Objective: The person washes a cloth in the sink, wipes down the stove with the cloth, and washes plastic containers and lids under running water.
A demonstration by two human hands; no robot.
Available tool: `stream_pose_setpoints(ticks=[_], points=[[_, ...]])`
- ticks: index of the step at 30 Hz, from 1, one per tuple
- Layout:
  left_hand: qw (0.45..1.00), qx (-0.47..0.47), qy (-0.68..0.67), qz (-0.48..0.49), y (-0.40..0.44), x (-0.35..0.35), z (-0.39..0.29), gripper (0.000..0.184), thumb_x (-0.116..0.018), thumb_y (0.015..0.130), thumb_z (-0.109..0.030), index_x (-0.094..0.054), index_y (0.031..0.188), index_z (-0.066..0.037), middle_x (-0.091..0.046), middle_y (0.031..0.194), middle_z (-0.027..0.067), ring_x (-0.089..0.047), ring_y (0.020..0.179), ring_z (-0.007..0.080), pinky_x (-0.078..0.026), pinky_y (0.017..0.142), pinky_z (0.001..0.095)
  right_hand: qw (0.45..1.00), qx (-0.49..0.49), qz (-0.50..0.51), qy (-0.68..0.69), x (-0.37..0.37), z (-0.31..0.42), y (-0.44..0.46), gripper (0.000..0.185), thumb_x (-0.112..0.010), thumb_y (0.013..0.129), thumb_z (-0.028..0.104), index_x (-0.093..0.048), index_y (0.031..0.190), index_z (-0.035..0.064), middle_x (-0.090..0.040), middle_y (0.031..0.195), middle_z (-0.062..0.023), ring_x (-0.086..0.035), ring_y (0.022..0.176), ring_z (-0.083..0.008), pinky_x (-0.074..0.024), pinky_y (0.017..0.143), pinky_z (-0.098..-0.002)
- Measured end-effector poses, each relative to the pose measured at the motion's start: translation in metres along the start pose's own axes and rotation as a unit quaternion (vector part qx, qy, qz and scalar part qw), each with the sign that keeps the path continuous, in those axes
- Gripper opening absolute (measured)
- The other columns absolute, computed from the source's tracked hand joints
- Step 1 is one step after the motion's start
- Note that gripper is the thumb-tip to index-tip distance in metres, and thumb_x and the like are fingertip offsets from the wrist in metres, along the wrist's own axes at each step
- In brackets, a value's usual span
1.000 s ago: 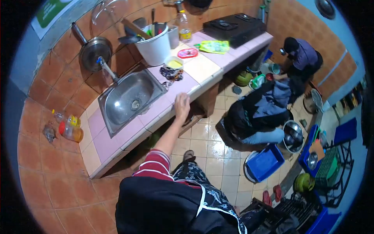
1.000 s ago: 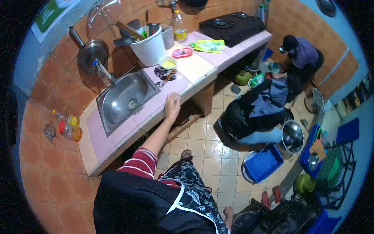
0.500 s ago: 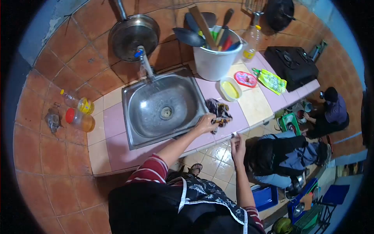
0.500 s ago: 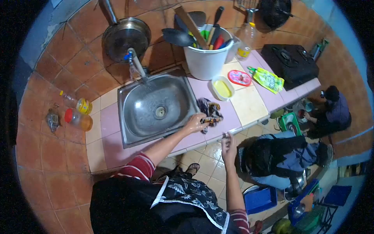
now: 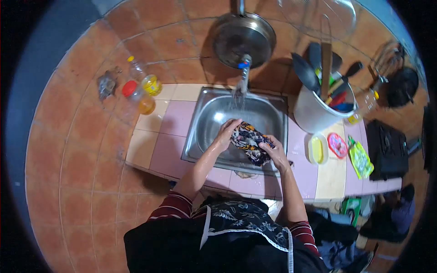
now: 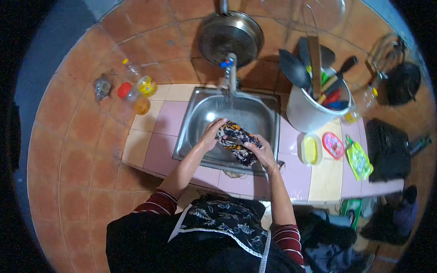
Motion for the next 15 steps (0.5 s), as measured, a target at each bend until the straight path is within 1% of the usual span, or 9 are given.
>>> stream_pose_setpoints(ticks=[1, 4, 6, 8, 9, 11, 12, 13, 15], points=[[0.999, 0.017, -0.022, -0.019, 0.001, 0.011, -0.011, 0.024, -0.061, 0.086, -0.03, -0.059, 0.094, -0.007, -0.061, 0.088, 0.0039, -0.059, 0.077, 0.0118, -0.05, 0.063, 0.0268, 0.999, -0.03, 0.028, 0.032, -0.003, 0.002, 0.017, 0.038, -0.067, 0.083, 0.024, -0.052, 0.112, 0.003, -0.058, 0.095, -0.0019, -0.054, 0.087, -0.0125, -0.0425, 0.081, -0.0245], [0.997, 0.039, -0.068, -0.022, -0.008, 0.019, -0.05, 0.042, -0.06, 0.086, -0.04, -0.054, 0.108, -0.005, -0.06, 0.101, 0.0069, -0.058, 0.094, 0.0153, -0.048, 0.081, 0.03, 0.967, -0.095, 0.029, 0.233, -0.028, 0.035, 0.055, 0.036, -0.062, 0.086, 0.025, -0.052, 0.113, 0.005, -0.06, 0.098, -0.0039, -0.057, 0.088, -0.0141, -0.0456, 0.081, -0.027], [0.997, 0.041, -0.057, -0.009, 0.019, 0.05, -0.033, 0.046, -0.056, 0.088, -0.04, -0.05, 0.116, -0.005, -0.058, 0.109, 0.0075, -0.056, 0.103, 0.0159, -0.047, 0.086, 0.0312, 0.956, -0.069, 0.063, 0.277, -0.036, 0.045, 0.088, 0.037, -0.062, 0.085, 0.021, -0.048, 0.116, 0.0074, -0.06, 0.1, -0.0061, -0.058, 0.09, -0.0151, -0.0463, 0.083, -0.0277], [0.992, -0.006, 0.122, -0.045, 0.032, 0.059, -0.025, 0.045, -0.053, 0.091, -0.038, -0.049, 0.12, -0.004, -0.058, 0.113, 0.0071, -0.055, 0.104, 0.0158, -0.046, 0.089, 0.0317, 0.956, -0.03, 0.105, 0.272, -0.049, 0.061, 0.112, 0.03, -0.064, 0.084, 0.021, -0.053, 0.108, 0.0064, -0.061, 0.095, -0.0051, -0.058, 0.082, -0.0139, -0.0465, 0.08, -0.0272], [0.996, 0.004, 0.094, -0.004, 0.026, 0.051, -0.031, 0.045, -0.053, 0.091, -0.035, -0.047, 0.124, -0.004, -0.057, 0.114, 0.0066, -0.056, 0.104, 0.0149, -0.046, 0.088, 0.0308, 0.955, -0.029, 0.112, 0.272, -0.048, 0.058, 0.129, 0.03, -0.064, 0.084, 0.021, -0.053, 0.108, 0.0064, -0.061, 0.095, -0.0051, -0.058, 0.082, -0.0139, -0.0465, 0.08, -0.0272], [0.994, 0.018, 0.103, -0.028, 0.024, 0.048, -0.032, 0.042, -0.059, 0.089, -0.032, -0.053, 0.118, -0.003, -0.059, 0.111, 0.0052, -0.056, 0.1, 0.0119, -0.046, 0.084, 0.0277, 0.985, 0.084, 0.085, 0.125, -0.044, 0.049, 0.165, 0.022, -0.066, 0.083, 0.023, -0.058, 0.094, 0.0056, -0.059, 0.081, -0.0012, -0.054, 0.069, -0.0111, -0.0465, 0.068, -0.0249], [0.989, 0.031, 0.138, -0.038, 0.019, 0.046, -0.035, 0.039, -0.06, 0.088, -0.031, -0.055, 0.115, -0.003, -0.059, 0.109, 0.004, -0.056, 0.098, 0.0102, -0.046, 0.082, 0.0267, 0.978, 0.062, 0.054, 0.191, -0.042, 0.075, 0.16, 0.021, -0.068, 0.082, 0.026, -0.06, 0.081, 0.0071, -0.054, 0.067, 0.0034, -0.047, 0.057, -0.0071, -0.0415, 0.053, -0.0225], [0.989, 0.031, 0.136, -0.044, 0.017, 0.047, -0.038, 0.039, -0.06, 0.088, -0.031, -0.055, 0.115, -0.003, -0.059, 0.109, 0.004, -0.056, 0.098, 0.0102, -0.046, 0.082, 0.0267, 0.984, 0.048, 0.039, 0.169, -0.035, 0.086, 0.163, 0.022, -0.067, 0.083, 0.029, -0.06, 0.079, 0.008, -0.052, 0.064, 0.0045, -0.045, 0.054, -0.0059, -0.0382, 0.049, -0.0216], [0.944, -0.06, 0.326, -0.001, 0.017, 0.045, -0.055, 0.035, -0.061, 0.087, -0.029, -0.058, 0.11, -0.003, -0.059, 0.099, -0.0004, -0.052, 0.092, 0.0065, -0.043, 0.077, 0.0238, 0.988, 0.033, 0.027, 0.147, -0.016, 0.095, 0.167, 0.024, -0.066, 0.083, 0.031, -0.06, 0.078, 0.0089, -0.05, 0.061, 0.0056, -0.043, 0.051, -0.0047, -0.035, 0.045, -0.0208]])
Point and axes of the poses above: each hand's wrist, its own y-axis towards the middle knuckle, its own x-axis out of the back of the hand, z = x × y, the point moved 2 cm from there along y, towards the middle knuckle
